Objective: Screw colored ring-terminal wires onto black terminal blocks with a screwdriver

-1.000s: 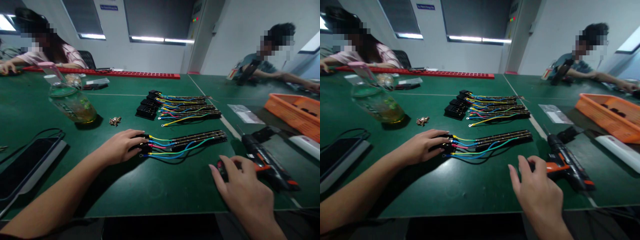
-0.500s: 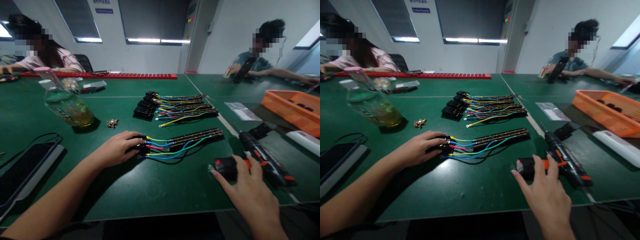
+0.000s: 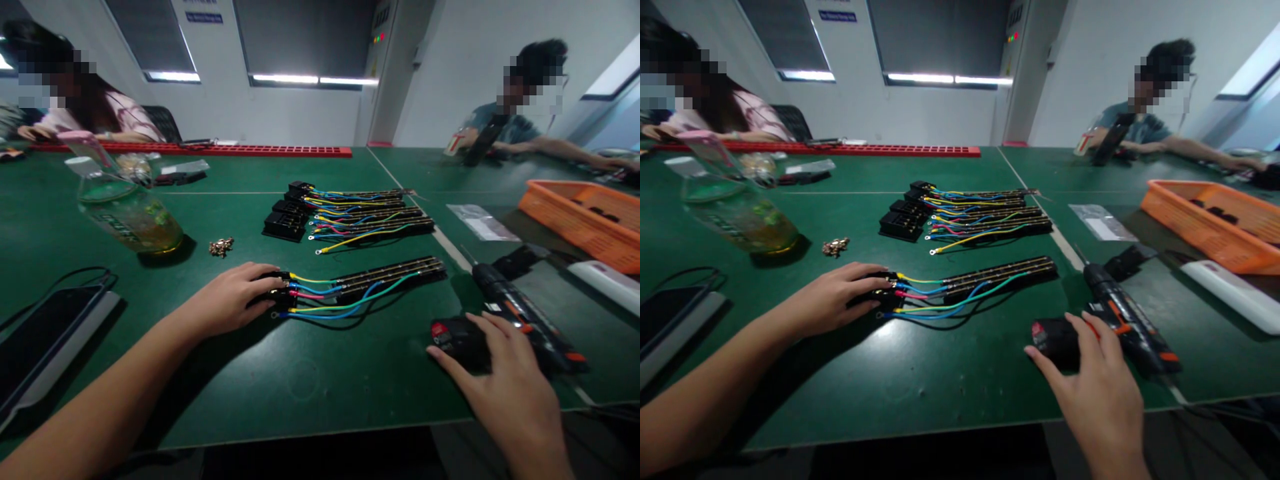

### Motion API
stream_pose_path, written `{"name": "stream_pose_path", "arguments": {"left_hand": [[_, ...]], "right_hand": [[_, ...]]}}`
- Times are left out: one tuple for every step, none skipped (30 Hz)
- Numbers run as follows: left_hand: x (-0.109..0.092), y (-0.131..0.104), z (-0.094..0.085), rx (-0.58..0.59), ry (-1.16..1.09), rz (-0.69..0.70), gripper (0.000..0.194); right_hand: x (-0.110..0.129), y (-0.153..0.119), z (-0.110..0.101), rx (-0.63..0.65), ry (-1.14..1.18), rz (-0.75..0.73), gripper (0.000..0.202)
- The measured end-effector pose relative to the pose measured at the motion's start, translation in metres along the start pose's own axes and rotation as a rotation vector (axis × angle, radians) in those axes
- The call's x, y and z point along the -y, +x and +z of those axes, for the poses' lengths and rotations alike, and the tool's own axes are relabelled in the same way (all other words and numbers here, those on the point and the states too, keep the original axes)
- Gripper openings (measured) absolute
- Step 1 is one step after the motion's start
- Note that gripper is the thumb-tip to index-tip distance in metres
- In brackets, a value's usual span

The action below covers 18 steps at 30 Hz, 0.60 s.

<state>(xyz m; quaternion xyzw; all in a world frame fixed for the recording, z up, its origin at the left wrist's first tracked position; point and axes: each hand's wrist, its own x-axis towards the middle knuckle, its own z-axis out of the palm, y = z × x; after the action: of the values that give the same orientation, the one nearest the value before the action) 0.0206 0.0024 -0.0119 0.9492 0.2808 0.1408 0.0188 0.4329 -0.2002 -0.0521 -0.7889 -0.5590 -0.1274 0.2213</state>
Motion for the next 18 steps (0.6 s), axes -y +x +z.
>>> {"name": "stream_pose_path", "arguments": {"left_hand": [[0.000,0.000,0.000,-0.001,0.000,0.002,0.034],[0.000,0.000,0.000,-0.001,0.001,0.004,0.034],[0.000,0.000,0.000,-0.001,0.005,0.005,0.034],[0.000,0.000,0.000,0.000,0.007,0.006,0.034],[0.000,0.000,0.000,0.001,0.010,0.007,0.035],[0.000,0.000,0.000,0.003,0.012,0.009,0.035],[0.001,0.000,0.000,0.007,0.015,0.009,0.035],[0.001,0.000,0.000,0.009,0.018,0.010,0.035],[0.001,0.000,0.001,0.012,0.021,0.011,0.035],[0.001,0.000,0.001,0.013,0.025,0.013,0.035],[0.001,0.000,0.001,0.014,0.028,0.014,0.035],[0.001,0.000,0.001,0.014,0.029,0.016,0.035],[0.001,0.000,0.001,0.015,0.030,0.018,0.035],[0.001,0.000,0.001,0.014,0.030,0.019,0.035],[0.001,0.000,0.001,0.014,0.030,0.018,0.035],[0.001,0.000,0.001,0.012,0.030,0.019,0.035],[0.001,0.000,0.001,0.009,0.029,0.019,0.035],[0.000,0.000,0.001,0.006,0.029,0.019,0.034]], "right_hand": [[0.001,-0.002,-0.001,-0.004,0.009,-0.011,0.081],[0.002,-0.004,-0.002,-0.008,0.016,-0.022,0.081],[0.003,-0.005,-0.004,-0.010,0.021,-0.032,0.081],[0.004,-0.007,-0.005,-0.011,0.024,-0.037,0.082],[0.006,-0.009,-0.006,-0.014,0.025,-0.033,0.081],[0.008,-0.011,-0.007,-0.020,0.029,-0.026,0.081],[0.009,-0.012,-0.008,-0.022,0.037,-0.016,0.080],[0.011,-0.013,-0.008,-0.023,0.050,-0.004,0.079],[0.013,-0.014,-0.008,-0.023,0.067,0.008,0.079],[0.014,-0.014,-0.009,-0.024,0.091,0.020,0.079],[0.016,-0.013,-0.009,-0.024,0.119,0.034,0.079],[0.018,-0.013,-0.009,-0.027,0.142,0.051,0.077],[0.020,-0.012,-0.010,-0.035,0.161,0.071,0.074],[0.022,-0.012,-0.010,-0.052,0.177,0.090,0.069],[0.023,-0.012,-0.010,-0.068,0.192,0.110,0.064],[0.024,-0.012,-0.010,-0.083,0.210,0.130,0.060],[0.024,-0.012,-0.010,-0.094,0.237,0.145,0.058],[0.025,-0.014,-0.009,-0.104,0.278,0.162,0.058]]}}
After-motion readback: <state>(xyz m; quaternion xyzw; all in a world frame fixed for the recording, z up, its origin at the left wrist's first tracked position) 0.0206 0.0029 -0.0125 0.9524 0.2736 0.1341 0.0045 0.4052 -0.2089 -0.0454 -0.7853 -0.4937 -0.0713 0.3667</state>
